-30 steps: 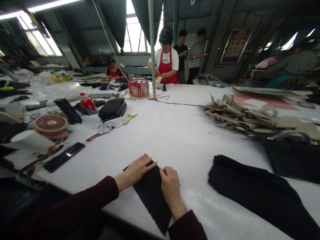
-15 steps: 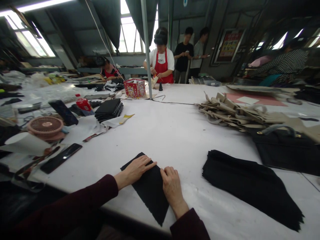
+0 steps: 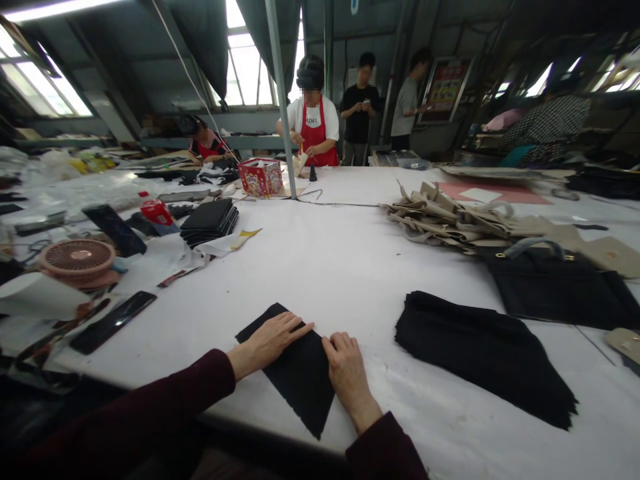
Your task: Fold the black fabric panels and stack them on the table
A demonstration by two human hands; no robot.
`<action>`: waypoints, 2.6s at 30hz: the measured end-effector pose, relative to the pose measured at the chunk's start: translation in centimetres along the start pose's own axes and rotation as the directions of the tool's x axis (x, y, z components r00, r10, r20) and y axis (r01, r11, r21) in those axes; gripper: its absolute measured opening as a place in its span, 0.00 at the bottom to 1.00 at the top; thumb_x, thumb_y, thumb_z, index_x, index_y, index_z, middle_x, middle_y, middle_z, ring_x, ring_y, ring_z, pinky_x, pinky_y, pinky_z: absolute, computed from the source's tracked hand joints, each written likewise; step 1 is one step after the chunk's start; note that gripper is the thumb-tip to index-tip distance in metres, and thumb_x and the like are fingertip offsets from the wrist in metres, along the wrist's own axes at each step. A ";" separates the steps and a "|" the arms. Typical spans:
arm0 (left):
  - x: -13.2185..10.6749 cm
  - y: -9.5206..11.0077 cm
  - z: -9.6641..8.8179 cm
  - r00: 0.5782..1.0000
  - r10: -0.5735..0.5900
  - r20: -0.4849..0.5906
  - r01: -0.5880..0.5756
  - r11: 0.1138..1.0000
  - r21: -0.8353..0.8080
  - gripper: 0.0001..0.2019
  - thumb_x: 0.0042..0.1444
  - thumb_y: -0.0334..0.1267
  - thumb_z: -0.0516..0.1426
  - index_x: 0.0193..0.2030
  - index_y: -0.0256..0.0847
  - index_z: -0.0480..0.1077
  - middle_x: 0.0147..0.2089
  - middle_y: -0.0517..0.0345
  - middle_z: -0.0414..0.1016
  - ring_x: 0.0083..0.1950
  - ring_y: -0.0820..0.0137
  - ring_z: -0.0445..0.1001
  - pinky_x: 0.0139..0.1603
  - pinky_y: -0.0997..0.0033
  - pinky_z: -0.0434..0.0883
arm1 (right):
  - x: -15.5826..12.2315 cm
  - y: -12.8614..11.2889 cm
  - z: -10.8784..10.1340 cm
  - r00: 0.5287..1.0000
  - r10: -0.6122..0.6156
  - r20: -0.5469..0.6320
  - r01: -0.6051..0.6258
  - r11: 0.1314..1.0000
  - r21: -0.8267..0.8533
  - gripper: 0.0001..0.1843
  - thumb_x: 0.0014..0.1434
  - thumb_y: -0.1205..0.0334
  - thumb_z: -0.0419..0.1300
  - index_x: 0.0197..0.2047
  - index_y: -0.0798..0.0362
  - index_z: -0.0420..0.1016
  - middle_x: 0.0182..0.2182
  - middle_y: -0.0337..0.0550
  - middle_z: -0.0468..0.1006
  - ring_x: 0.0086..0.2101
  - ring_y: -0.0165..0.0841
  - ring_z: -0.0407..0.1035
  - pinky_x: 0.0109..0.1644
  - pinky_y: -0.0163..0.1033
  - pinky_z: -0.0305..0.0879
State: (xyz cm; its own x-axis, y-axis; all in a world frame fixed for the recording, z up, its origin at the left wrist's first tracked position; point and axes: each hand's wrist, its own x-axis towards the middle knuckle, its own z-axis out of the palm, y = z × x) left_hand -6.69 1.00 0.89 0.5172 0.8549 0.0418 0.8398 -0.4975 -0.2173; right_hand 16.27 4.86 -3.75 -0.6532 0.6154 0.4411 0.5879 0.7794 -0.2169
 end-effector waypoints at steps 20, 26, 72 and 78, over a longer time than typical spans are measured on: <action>1.1 1.9 -0.6 0.998 0.057 -0.023 -0.057 0.998 -0.035 0.25 0.63 0.28 0.50 0.67 0.44 0.55 0.51 0.51 0.68 0.51 0.62 0.67 0.59 0.60 0.62 | -1.6 0.7 -1.4 1.000 -0.012 0.002 0.012 1.000 -0.016 0.14 0.64 0.73 0.53 0.50 0.55 0.74 0.36 0.45 0.69 0.39 0.37 0.61 0.43 0.41 0.56; 1.4 2.4 -0.8 0.996 0.089 -0.027 -0.091 0.991 -0.100 0.23 0.64 0.27 0.48 0.66 0.38 0.55 0.52 0.51 0.69 0.54 0.64 0.66 0.57 0.65 0.63 | -2.0 0.8 -1.8 1.000 -0.008 0.017 0.008 1.000 -0.009 0.13 0.65 0.73 0.52 0.49 0.55 0.74 0.36 0.45 0.69 0.38 0.37 0.60 0.43 0.42 0.55; -0.9 -0.7 1.3 0.991 -0.132 0.009 0.132 0.988 -0.083 0.26 0.59 0.25 0.49 0.66 0.34 0.57 0.60 0.43 0.67 0.60 0.58 0.65 0.63 0.58 0.61 | -3.1 -0.7 0.1 0.984 0.064 -0.164 -0.089 0.985 -0.147 0.31 0.51 0.77 0.51 0.58 0.51 0.68 0.46 0.48 0.74 0.42 0.42 0.66 0.46 0.48 0.61; -2.3 -4.3 1.0 0.942 -0.318 0.104 0.328 0.939 -0.098 0.27 0.57 0.21 0.48 0.64 0.33 0.61 0.60 0.41 0.67 0.60 0.59 0.68 0.63 0.58 0.62 | -3.1 -1.2 -0.9 0.988 0.064 -0.140 -0.085 0.985 -0.152 0.29 0.53 0.78 0.50 0.57 0.53 0.69 0.46 0.49 0.75 0.42 0.42 0.66 0.46 0.48 0.61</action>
State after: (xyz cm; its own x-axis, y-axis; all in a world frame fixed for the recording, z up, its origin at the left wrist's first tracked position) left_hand -11.64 1.32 0.72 0.2028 0.9792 0.0070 0.9749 -0.2012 -0.0948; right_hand 18.01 1.93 -4.04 -0.5408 0.6413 0.5443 0.7072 0.6970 -0.1185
